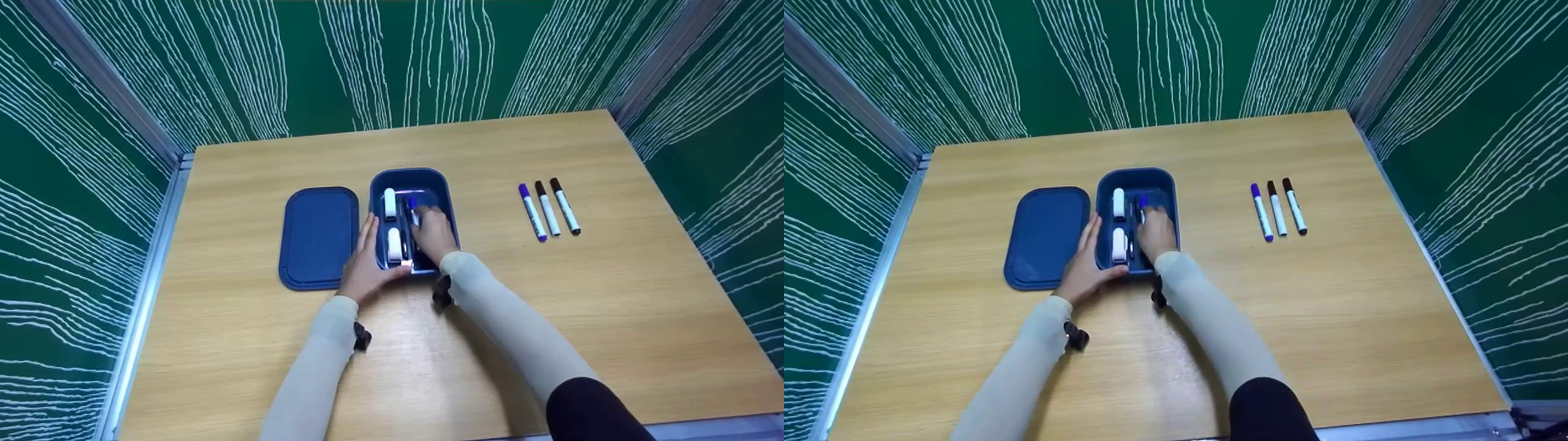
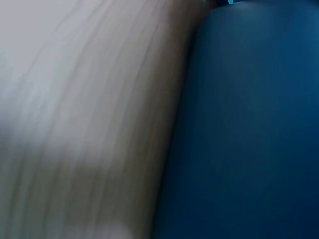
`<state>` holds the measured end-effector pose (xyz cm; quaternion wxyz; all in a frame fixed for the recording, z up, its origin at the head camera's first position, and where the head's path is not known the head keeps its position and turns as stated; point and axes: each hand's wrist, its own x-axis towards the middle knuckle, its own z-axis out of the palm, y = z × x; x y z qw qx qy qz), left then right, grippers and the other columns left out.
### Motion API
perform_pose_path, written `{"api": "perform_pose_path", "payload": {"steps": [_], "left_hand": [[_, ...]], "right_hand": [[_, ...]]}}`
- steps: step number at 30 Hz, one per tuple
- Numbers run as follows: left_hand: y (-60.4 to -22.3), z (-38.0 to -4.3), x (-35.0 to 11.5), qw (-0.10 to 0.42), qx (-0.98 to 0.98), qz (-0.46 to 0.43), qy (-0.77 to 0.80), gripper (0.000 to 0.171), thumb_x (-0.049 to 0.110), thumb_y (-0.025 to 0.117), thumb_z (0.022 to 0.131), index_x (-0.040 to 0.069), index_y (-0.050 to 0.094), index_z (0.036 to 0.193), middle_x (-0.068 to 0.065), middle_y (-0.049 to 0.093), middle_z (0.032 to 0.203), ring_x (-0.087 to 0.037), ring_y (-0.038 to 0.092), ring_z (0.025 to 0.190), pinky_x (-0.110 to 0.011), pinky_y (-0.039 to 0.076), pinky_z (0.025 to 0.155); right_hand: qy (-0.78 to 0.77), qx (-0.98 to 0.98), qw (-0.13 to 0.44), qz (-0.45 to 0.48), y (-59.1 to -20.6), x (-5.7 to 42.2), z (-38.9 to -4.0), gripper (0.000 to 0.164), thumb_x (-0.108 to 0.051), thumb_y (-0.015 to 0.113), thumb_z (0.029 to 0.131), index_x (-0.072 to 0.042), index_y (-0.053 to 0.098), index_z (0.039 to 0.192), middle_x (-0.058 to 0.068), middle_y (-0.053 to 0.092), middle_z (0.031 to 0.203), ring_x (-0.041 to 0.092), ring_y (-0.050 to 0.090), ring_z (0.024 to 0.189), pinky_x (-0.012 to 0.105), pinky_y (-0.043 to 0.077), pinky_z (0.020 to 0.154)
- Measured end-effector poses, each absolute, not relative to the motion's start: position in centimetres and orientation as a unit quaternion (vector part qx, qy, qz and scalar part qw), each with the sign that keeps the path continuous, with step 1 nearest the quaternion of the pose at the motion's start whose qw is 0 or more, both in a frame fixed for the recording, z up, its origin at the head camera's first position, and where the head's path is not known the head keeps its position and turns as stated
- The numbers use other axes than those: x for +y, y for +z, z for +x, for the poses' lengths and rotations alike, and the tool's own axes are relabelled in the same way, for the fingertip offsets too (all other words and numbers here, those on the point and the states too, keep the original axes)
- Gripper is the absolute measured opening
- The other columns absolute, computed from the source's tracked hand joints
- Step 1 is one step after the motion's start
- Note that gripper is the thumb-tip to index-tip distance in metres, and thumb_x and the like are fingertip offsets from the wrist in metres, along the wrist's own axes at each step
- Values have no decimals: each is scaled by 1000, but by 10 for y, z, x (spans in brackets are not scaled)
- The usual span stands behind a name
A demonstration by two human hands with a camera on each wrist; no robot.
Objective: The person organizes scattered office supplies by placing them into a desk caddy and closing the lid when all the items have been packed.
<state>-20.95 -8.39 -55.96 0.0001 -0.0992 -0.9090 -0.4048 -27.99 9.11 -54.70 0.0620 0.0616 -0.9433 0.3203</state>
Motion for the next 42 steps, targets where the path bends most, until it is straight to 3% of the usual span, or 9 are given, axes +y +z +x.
{"api": "perform_pose_path", "payload": {"steps": [15,27,35,42], "left_hand": [[-558,-210,-83,4,-912,-95,-400,127,80,67,61,26,4,158,13,-4,162,-34,27,141,-66,32,100],[-562,-209,-84,11,-909,-102,-404,123,71,74,66,24,7,158,11,-2,162,-32,27,141,-63,36,99],[-561,-210,-83,8,-909,-100,-406,122,66,77,67,25,6,158,12,-3,162,-31,25,142,-64,34,100],[-561,-210,-83,5,-909,-99,-405,121,62,79,68,25,5,158,12,-3,162,-32,26,142,-62,35,101]], "right_hand": [[341,-938,21,50,-543,92,-280,38,-8,69,88,4,62,123,22,64,114,33,60,105,42,49,90],[347,-937,9,49,-545,91,-279,39,-11,68,89,5,60,123,22,63,115,32,59,108,41,48,93],[331,-943,24,38,-542,91,-279,38,-18,68,91,2,61,122,20,62,107,31,61,99,42,51,86],[331,-939,78,56,-537,89,-279,35,-18,66,91,0,63,120,14,60,107,26,61,96,39,51,85]]}}
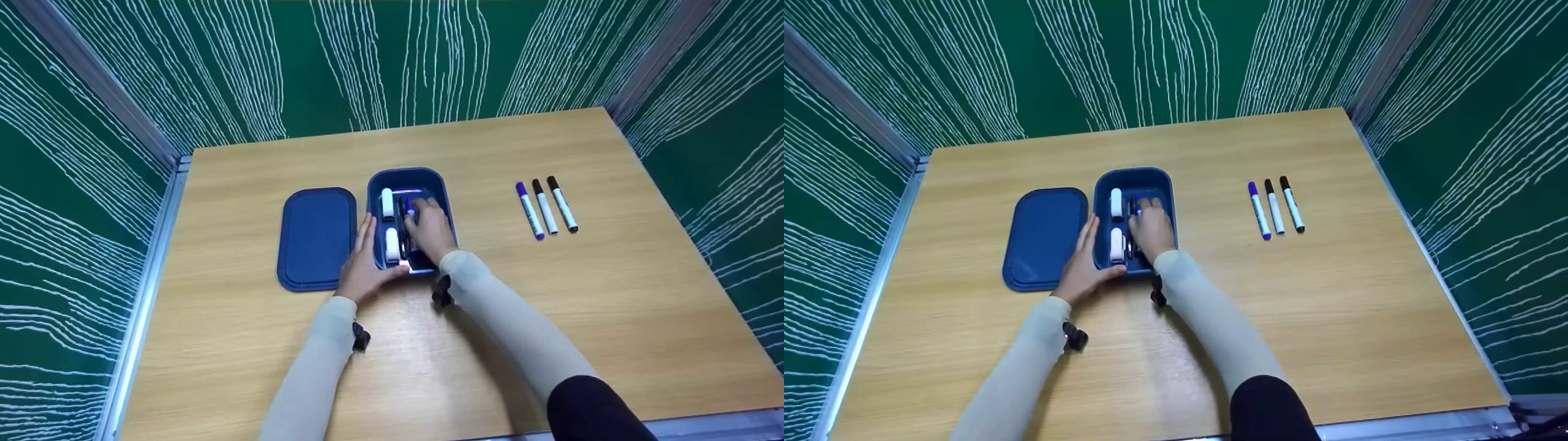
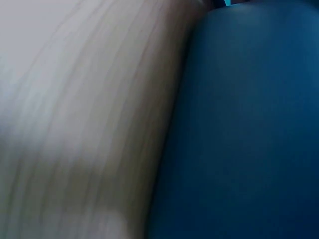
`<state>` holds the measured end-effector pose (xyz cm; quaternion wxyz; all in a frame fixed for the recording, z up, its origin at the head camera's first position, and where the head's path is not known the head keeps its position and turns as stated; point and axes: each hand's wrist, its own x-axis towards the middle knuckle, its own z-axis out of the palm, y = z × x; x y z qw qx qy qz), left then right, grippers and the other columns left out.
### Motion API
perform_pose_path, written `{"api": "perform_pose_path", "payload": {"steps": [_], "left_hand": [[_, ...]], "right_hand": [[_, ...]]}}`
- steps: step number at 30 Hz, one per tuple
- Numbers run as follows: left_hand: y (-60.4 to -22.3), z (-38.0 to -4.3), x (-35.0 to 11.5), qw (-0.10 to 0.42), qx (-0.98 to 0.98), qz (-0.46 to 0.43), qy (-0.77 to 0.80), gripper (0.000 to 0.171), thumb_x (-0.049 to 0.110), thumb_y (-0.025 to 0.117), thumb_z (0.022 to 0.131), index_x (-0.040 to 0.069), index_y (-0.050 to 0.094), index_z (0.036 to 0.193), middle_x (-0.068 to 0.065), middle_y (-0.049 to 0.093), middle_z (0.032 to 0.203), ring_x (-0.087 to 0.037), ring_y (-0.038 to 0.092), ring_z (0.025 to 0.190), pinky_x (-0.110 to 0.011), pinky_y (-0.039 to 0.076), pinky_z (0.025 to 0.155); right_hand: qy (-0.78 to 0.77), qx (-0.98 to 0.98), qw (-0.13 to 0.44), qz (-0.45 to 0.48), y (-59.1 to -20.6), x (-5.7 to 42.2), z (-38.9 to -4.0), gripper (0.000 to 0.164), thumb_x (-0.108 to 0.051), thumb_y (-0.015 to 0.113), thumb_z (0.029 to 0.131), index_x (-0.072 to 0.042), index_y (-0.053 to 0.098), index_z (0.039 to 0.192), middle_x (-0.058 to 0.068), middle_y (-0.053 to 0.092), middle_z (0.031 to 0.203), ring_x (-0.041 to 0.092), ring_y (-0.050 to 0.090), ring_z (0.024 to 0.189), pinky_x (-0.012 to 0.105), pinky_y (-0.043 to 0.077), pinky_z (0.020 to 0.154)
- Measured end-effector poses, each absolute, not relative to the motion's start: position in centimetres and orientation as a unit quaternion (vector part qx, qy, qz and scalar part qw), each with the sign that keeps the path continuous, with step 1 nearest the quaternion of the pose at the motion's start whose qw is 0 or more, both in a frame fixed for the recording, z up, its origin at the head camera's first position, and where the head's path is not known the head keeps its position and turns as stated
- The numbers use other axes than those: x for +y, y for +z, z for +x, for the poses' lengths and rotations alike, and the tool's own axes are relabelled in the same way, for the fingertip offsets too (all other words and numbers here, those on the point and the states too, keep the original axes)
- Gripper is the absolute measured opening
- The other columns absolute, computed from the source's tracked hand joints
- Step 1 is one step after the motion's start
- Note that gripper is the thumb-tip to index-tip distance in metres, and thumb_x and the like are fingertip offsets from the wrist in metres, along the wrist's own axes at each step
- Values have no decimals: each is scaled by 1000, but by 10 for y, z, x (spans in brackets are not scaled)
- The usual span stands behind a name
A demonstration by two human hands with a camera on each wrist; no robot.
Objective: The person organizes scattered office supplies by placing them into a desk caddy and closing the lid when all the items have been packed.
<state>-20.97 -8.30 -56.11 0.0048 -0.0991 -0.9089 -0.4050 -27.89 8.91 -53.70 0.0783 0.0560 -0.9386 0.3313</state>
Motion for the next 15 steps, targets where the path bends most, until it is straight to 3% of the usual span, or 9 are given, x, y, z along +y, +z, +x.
{"api": "perform_pose_path", "payload": {"steps": [7,15], "left_hand": [[-562,-210,-83,10,-909,-101,-403,121,59,81,68,24,8,158,13,-3,162,-33,31,139,-60,40,97],[-563,-210,-84,10,-910,-98,-402,124,73,73,65,22,8,158,14,-4,162,-33,34,138,-59,40,98]], "right_hand": [[369,-916,121,95,-531,92,-278,24,-14,64,91,-3,69,112,7,62,97,19,58,85,32,49,76],[400,-899,152,93,-518,112,-283,20,-9,61,91,-1,70,108,8,64,96,20,59,87,32,49,78]]}}
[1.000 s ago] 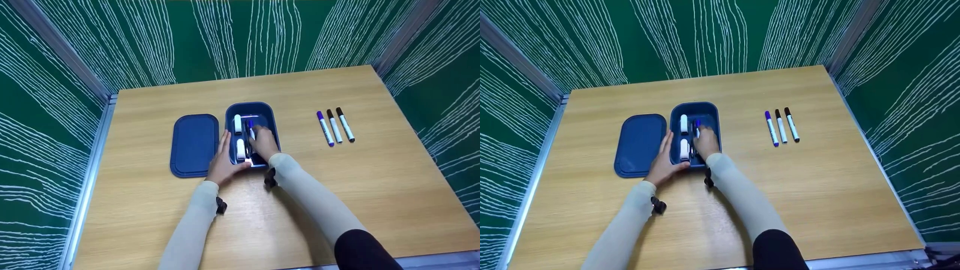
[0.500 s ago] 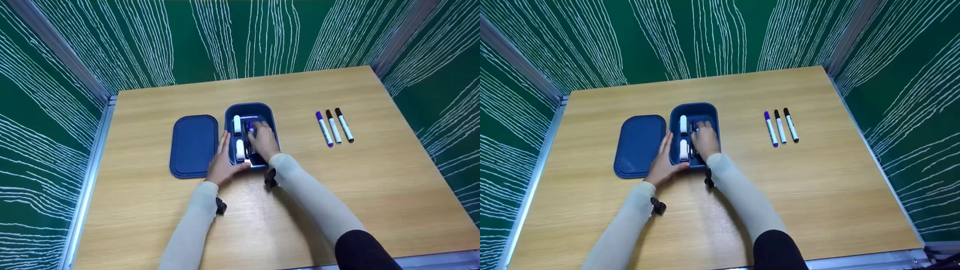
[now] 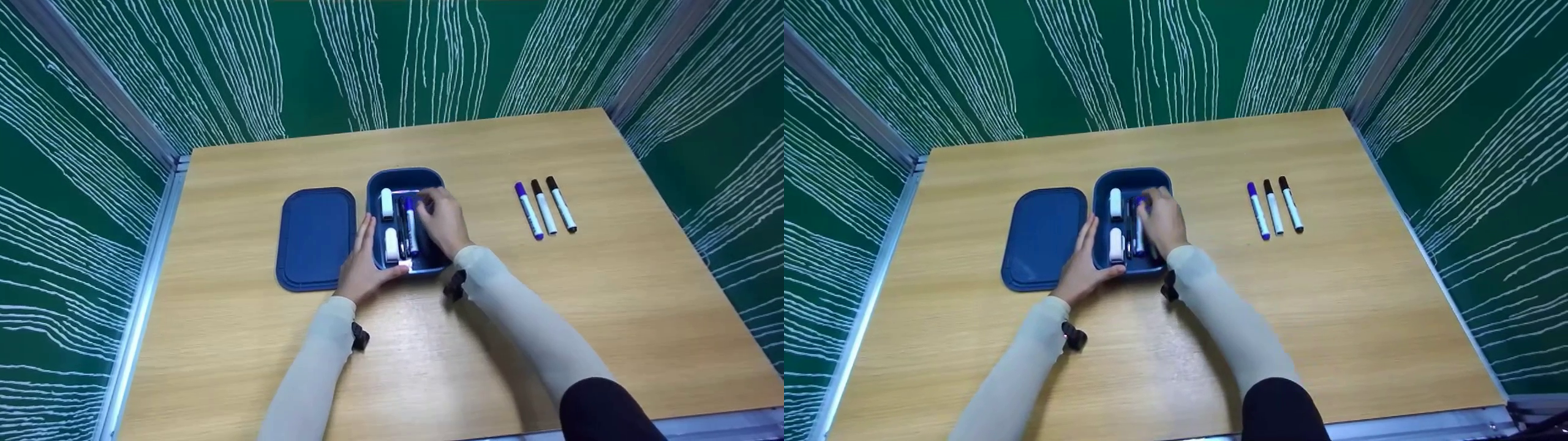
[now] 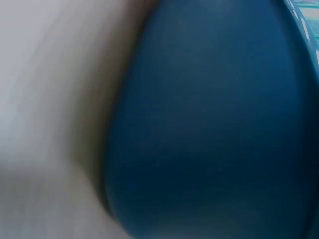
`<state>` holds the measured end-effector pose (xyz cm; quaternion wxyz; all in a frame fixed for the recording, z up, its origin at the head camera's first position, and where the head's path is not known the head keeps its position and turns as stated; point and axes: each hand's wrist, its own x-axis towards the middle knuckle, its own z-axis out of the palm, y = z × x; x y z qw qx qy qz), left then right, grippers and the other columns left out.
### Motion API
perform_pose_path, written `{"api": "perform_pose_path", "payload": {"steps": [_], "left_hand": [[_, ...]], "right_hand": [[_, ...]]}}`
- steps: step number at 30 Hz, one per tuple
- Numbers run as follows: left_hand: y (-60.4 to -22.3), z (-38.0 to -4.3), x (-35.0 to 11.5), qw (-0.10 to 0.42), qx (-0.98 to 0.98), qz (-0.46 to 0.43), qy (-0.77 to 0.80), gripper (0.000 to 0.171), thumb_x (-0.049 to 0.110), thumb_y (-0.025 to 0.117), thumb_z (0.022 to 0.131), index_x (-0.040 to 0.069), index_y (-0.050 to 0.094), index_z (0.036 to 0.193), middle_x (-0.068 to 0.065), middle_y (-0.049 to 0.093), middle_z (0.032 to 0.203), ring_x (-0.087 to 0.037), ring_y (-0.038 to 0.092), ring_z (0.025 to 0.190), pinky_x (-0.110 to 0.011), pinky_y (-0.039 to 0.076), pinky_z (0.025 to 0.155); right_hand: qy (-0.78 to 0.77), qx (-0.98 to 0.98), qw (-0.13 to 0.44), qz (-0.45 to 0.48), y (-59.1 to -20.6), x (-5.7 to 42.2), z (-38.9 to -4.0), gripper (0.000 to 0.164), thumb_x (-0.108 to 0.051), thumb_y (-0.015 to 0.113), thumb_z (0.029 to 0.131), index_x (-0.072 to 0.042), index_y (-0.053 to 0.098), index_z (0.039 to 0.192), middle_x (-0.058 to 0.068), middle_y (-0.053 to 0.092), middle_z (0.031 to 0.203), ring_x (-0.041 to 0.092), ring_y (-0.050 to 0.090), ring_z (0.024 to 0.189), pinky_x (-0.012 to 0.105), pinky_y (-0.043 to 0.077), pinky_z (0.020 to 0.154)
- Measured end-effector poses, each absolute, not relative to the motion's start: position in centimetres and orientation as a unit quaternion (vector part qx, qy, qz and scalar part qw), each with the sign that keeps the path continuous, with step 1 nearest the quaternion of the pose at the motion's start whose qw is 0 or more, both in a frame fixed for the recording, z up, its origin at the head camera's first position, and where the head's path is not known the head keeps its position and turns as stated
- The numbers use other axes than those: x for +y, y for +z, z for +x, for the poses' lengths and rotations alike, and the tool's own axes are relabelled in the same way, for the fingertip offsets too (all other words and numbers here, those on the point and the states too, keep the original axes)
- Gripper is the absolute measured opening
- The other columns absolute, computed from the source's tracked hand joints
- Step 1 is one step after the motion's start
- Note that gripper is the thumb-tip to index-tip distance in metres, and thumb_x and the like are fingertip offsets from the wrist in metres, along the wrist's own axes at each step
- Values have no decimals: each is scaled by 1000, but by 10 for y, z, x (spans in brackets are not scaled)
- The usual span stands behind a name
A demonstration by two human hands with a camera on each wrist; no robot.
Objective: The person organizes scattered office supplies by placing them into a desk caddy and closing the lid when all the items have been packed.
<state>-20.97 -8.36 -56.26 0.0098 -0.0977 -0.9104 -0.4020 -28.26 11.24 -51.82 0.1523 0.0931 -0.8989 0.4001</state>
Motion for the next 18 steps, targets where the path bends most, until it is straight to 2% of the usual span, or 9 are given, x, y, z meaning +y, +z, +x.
{"api": "perform_pose_path", "payload": {"steps": [3,8,11,18], "left_hand": [[-563,-210,-83,6,-910,-94,-404,126,77,71,63,23,8,158,15,-4,161,-34,34,137,-60,40,98],[-563,-209,-82,-5,-909,-90,-406,127,81,67,61,25,7,158,15,-5,161,-33,30,140,-61,36,100],[-562,-209,-82,-6,-907,-87,-412,126,78,69,61,26,7,158,15,-5,161,-32,28,141,-61,35,101],[-560,-209,-82,-5,-905,-83,-418,122,64,79,66,27,6,158,14,-4,162,-34,26,141,-64,31,102]], "right_hand": [[401,-897,167,83,-515,126,-287,21,-9,61,91,-1,70,108,10,64,99,21,59,90,33,49,80],[395,-899,176,62,-512,152,-293,23,-7,61,90,1,69,109,13,63,95,24,61,83,35,51,74],[381,-909,162,47,-511,170,-297,25,-9,61,91,1,67,112,14,61,95,25,61,81,36,51,71],[360,-926,115,8,-507,212,-303,33,-13,60,95,2,60,124,20,58,106,29,58,88,40,51,73]]}}
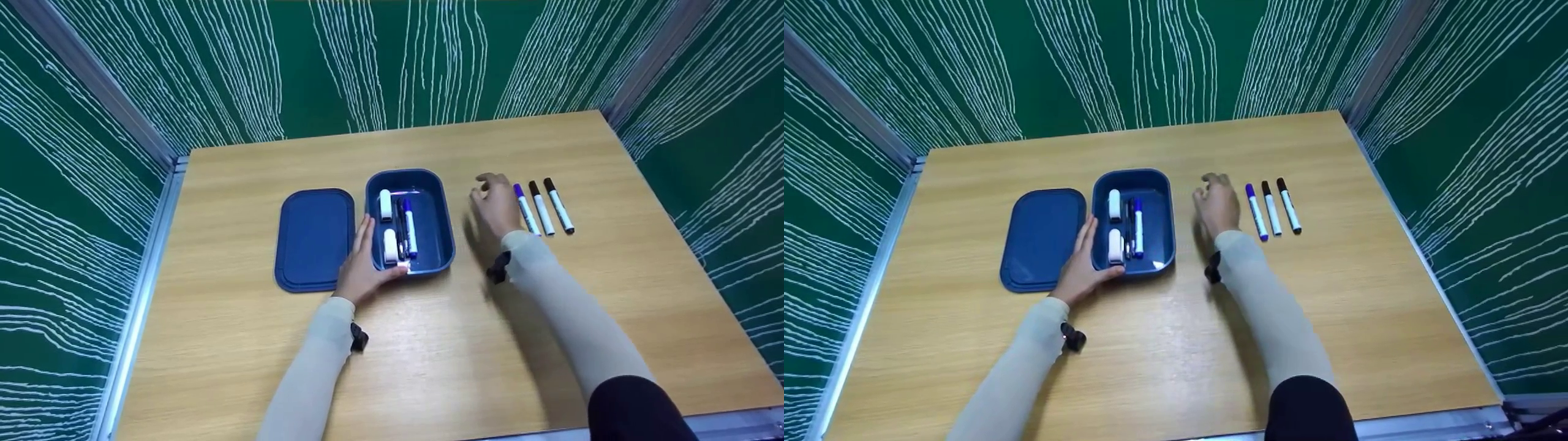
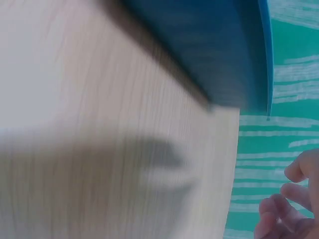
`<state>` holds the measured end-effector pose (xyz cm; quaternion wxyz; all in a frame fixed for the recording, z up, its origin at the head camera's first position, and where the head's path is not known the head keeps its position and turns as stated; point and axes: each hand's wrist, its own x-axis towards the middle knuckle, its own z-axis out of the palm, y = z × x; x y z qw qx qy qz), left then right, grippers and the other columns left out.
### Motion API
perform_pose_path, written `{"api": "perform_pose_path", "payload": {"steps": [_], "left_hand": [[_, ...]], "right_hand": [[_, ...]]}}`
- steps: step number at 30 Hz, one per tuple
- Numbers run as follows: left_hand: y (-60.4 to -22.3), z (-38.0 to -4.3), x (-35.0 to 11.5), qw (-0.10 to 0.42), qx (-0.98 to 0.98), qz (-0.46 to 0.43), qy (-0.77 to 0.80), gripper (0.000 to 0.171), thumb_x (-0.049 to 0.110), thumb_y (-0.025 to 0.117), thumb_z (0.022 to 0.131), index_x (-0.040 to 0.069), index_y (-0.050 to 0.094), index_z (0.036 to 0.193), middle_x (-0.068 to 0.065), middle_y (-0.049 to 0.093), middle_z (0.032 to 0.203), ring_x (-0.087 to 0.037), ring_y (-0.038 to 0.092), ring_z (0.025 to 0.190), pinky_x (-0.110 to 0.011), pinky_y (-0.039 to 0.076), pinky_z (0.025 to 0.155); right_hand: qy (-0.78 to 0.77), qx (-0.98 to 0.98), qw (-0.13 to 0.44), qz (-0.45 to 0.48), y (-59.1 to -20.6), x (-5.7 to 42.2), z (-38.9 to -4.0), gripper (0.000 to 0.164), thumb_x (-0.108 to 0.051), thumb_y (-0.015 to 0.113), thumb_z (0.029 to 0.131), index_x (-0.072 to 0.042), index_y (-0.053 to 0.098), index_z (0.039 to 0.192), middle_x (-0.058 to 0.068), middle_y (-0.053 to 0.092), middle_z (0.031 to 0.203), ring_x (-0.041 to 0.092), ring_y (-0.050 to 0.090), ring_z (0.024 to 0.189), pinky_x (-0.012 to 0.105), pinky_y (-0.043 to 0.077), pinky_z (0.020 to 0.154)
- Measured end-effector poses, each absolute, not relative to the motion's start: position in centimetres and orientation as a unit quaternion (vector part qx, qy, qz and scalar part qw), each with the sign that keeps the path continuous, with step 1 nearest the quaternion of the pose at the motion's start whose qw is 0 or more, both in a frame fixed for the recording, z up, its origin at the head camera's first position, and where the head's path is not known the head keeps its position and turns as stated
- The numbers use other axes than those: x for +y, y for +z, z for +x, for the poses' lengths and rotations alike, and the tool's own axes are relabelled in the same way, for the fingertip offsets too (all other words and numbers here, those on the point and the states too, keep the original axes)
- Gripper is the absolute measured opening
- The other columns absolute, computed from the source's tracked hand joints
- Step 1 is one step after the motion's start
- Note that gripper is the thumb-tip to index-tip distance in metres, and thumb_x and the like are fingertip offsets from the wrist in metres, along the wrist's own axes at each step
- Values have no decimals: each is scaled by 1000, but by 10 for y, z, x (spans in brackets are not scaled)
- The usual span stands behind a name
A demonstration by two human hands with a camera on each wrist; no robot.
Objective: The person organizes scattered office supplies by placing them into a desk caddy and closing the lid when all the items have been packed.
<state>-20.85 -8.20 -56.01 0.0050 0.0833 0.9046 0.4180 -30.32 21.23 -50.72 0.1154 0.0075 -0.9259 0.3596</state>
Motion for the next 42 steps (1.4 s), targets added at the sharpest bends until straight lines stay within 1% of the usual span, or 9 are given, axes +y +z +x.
{"api": "perform_pose_path", "payload": {"steps": [6,10,17,21,26,31,34,36,42], "left_hand": [[-560,-208,-82,6,902,83,424,121,62,80,67,27,7,158,13,-3,162,-33,28,141,-62,34,102],[-560,-208,-83,7,899,82,430,121,61,80,68,27,7,158,11,-2,162,-34,26,141,-63,31,103],[-560,-209,-83,11,899,81,431,121,62,80,68,27,7,158,13,-3,162,-35,24,142,-65,29,103],[-560,-209,-83,10,901,83,426,123,67,77,66,26,7,158,17,-6,161,-34,25,142,-63,31,103],[-561,-209,-83,9,902,84,424,123,67,77,66,25,7,158,21,-8,159,-32,25,142,-61,32,103],[-561,-209,-83,9,902,83,424,122,67,77,66,25,7,158,22,-8,159,-31,23,143,-61,30,104],[-561,-209,-82,9,902,83,424,122,69,75,66,25,7,158,20,-7,160,-31,23,143,-62,30,104],[-561,-209,-83,8,902,84,423,123,71,74,65,25,7,158,18,-7,160,-30,23,143,-61,30,104],[-563,-209,-83,11,903,83,422,122,73,72,66,27,7,158,21,-8,160,-30,22,144,-62,29,105]], "right_hand": [[328,-939,96,-26,-512,247,-304,39,-16,56,96,2,56,130,22,56,110,32,57,90,44,50,72],[307,-945,102,-45,-516,267,-304,38,-15,55,95,4,57,128,24,56,111,35,57,92,48,49,75],[289,-950,97,-65,-526,290,-299,38,-13,55,92,5,57,126,27,53,110,40,57,93,51,47,75],[275,-954,91,-73,-534,297,-298,39,-12,57,91,6,56,126,29,53,113,43,57,95,54,48,78],[261,-957,84,-93,-543,301,-296,40,-8,60,90,4,56,127,30,53,115,45,57,95,55,49,79],[261,-958,79,-94,-547,302,-294,40,-5,59,88,4,56,128,26,53,109,42,57,89,53,50,73],[249,-961,81,-86,-550,301,-294,40,-3,58,87,5,56,127,27,53,107,41,58,86,52,50,70],[236,-965,83,-80,-551,300,-294,40,-3,59,87,6,57,126,28,53,107,41,58,87,52,50,71],[224,-969,79,-75,-552,298,-294,40,-1,58,87,7,58,126,29,54,108,42,57,91,53,50,76]]}}
